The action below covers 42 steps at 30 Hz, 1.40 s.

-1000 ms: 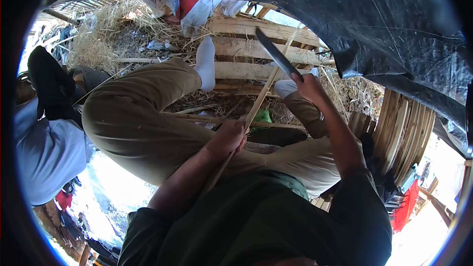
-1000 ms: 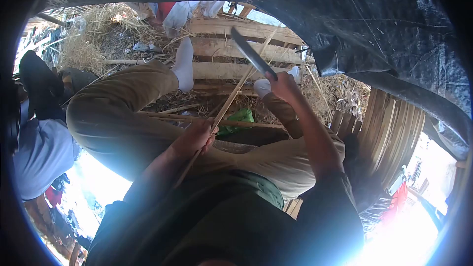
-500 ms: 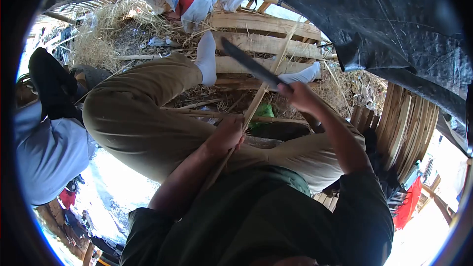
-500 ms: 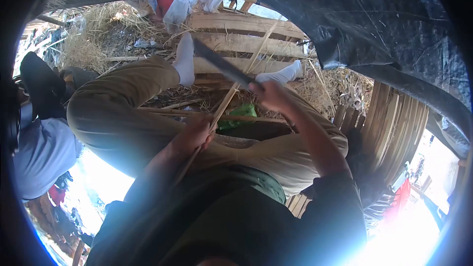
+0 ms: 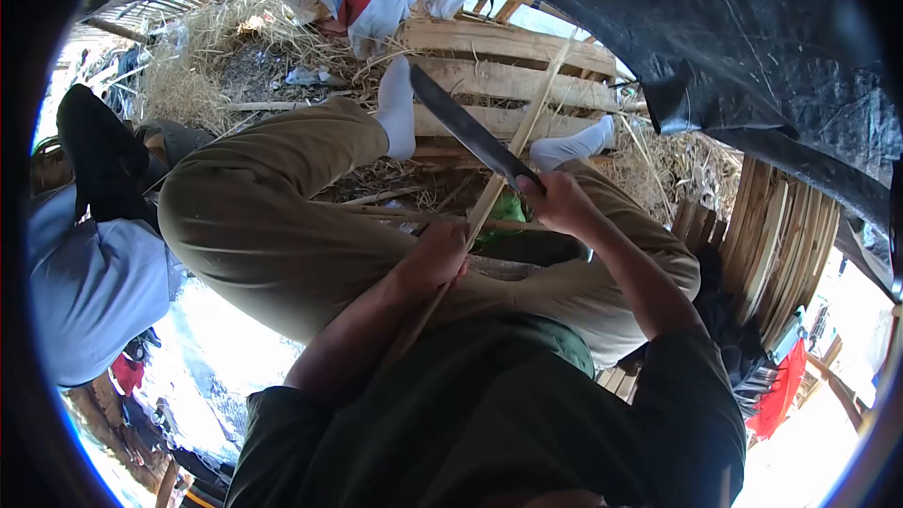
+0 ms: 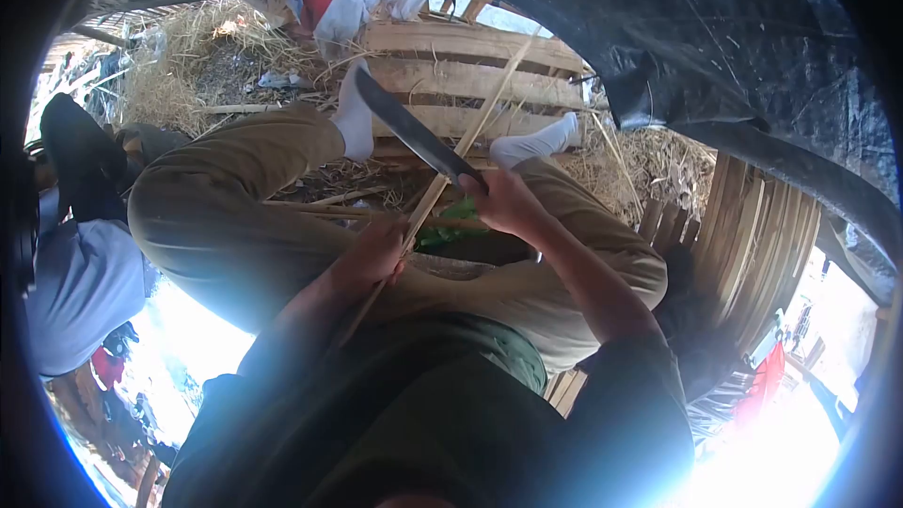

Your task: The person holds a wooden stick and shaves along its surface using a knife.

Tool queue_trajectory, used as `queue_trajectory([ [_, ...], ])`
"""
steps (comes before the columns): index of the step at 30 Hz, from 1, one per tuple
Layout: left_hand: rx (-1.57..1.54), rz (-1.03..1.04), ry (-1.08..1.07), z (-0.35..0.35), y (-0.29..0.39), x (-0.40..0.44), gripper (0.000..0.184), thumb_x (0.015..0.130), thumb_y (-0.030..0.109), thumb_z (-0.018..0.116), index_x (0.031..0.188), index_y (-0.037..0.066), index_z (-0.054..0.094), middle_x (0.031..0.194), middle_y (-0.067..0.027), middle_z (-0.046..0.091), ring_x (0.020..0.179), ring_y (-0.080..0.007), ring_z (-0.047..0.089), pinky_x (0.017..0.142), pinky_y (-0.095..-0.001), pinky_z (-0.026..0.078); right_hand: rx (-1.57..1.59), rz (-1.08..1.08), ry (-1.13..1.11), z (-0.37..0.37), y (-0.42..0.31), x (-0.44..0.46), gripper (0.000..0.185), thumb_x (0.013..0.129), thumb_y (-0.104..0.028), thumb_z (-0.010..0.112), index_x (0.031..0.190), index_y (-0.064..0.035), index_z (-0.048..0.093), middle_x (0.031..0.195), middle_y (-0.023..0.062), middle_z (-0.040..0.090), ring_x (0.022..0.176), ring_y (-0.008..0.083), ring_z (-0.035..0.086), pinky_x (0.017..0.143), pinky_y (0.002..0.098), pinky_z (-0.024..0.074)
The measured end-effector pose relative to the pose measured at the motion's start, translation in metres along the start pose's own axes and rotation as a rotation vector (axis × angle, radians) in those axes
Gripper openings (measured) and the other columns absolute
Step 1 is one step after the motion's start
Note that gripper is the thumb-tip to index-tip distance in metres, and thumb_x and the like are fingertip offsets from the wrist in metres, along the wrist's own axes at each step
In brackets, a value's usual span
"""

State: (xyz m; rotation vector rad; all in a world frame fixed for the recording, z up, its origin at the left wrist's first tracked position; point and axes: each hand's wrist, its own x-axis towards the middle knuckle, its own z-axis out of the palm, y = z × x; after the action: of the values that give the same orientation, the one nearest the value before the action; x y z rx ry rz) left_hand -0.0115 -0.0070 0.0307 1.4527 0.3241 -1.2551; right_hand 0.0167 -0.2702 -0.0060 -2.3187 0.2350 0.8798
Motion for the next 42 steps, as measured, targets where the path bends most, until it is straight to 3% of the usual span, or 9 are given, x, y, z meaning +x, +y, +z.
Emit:
queue_trajectory([
  [5,-0.057,-0.002,-0.003,0.001,0.003,0.001,0.044,0.102,0.024,0.029,0.073,0.0,0.053,0.054,-0.0077,0.051,0.038,-0.0182,0.049,0.04,-0.0344,0.041,0.053,0.192,0.009,-0.026,0.003,0.015,0.052,0.099,-0.043,0.048,0.085,0.002,0.068,0.059,0.0149,0.061,0.058,0.0254,0.064,0.057,0.0405,0.0478],
  [10,-0.004,0.028,0.061,0.003,-0.006,0.001,0.045,0.103,0.026,0.032,0.074,-0.001,0.055,0.052,-0.0075,0.051,0.039,-0.018,0.05,0.04,-0.0338,0.042,0.049,0.074,-0.056,0.012,-0.008,-0.011,0.053,0.099,-0.048,0.046,0.09,-0.0004,0.069,0.066,0.0169,0.064,0.064,0.0285,0.066,0.06,0.0402,0.0492],
  [16,-0.024,0.059,0.041,0.003,-0.003,0.01,0.047,0.103,0.028,0.033,0.071,-0.001,0.053,0.052,-0.0074,0.051,0.038,-0.0184,0.049,0.041,-0.0338,0.042,0.077,0.211,0.115,0.0,-0.019,-0.004,0.053,0.1,-0.042,0.045,0.082,0.0028,0.067,0.06,0.0179,0.062,0.06,0.0311,0.066,0.058,0.0445,0.0494],
  [19,0.023,0.04,0.057,0.004,-0.003,0.004,0.047,0.103,0.027,0.032,0.071,-0.001,0.053,0.051,-0.0073,0.05,0.039,-0.0189,0.05,0.041,-0.0337,0.043,-0.003,-0.171,0.098,0.014,-0.027,-0.024,0.052,0.098,-0.04,0.049,0.074,0.0028,0.065,0.057,0.0158,0.06,0.056,0.0279,0.064,0.057,0.0419,0.0484],
  [22,0.005,0.038,0.062,0.005,-0.003,0.007,0.046,0.102,0.027,0.032,0.072,-0.001,0.053,0.051,-0.0079,0.05,0.039,-0.0194,0.05,0.042,-0.0339,0.043,0.101,0.01,0.038,0.007,-0.032,-0.02,0.053,0.093,-0.044,0.062,0.067,0.0027,0.061,0.051,0.0082,0.055,0.047,0.017,0.056,0.05,0.0369,0.0444],
  [25,0.053,0.086,0.059,0.004,-0.007,0.004,0.047,0.102,0.027,0.032,0.07,-0.001,0.053,0.052,-0.0086,0.05,0.04,-0.0197,0.05,0.043,-0.0345,0.043,0.105,-0.082,-0.019,0.0,-0.049,-0.031,0.059,0.084,-0.052,0.07,0.065,0.0023,0.06,0.051,0.0074,0.055,0.049,0.0168,0.058,0.051,0.0359,0.0463],
  [29,0.061,0.052,0.074,0.006,0.003,0.002,0.051,0.101,0.029,0.032,0.067,-0.001,0.053,0.051,-0.0092,0.05,0.039,-0.0202,0.051,0.043,-0.0355,0.044,0.159,0.075,0.092,0.01,-0.056,-0.032,0.06,0.084,-0.056,0.065,0.068,0.0017,0.063,0.052,0.0094,0.053,0.055,0.0181,0.061,0.057,0.0369,0.048],
  [36,0.029,-0.013,0.089,0.007,-0.003,0.006,0.049,0.101,0.029,0.034,0.068,-0.002,0.053,0.052,-0.0086,0.05,0.04,-0.02,0.05,0.043,-0.0349,0.043,0.589,0.311,-0.145,0.026,-0.039,-0.024,0.064,0.088,-0.062,0.059,0.062,-0.0046,0.048,0.047,0.0009,0.043,0.036,0.0127,0.042,0.036,0.0331,0.0342],
  [42,0.053,-0.082,0.015,0.006,-0.001,0.005,0.038,0.101,0.032,0.033,0.085,0.004,0.052,0.056,-0.0023,0.047,0.041,-0.013,0.047,0.039,-0.0306,0.04,0.953,0.385,-0.396,0.022,-0.044,-0.062,0.058,0.09,-0.062,0.057,0.071,-0.0101,0.039,0.049,-0.0036,0.028,0.035,0.0077,0.026,0.034,0.027,0.0214],
])
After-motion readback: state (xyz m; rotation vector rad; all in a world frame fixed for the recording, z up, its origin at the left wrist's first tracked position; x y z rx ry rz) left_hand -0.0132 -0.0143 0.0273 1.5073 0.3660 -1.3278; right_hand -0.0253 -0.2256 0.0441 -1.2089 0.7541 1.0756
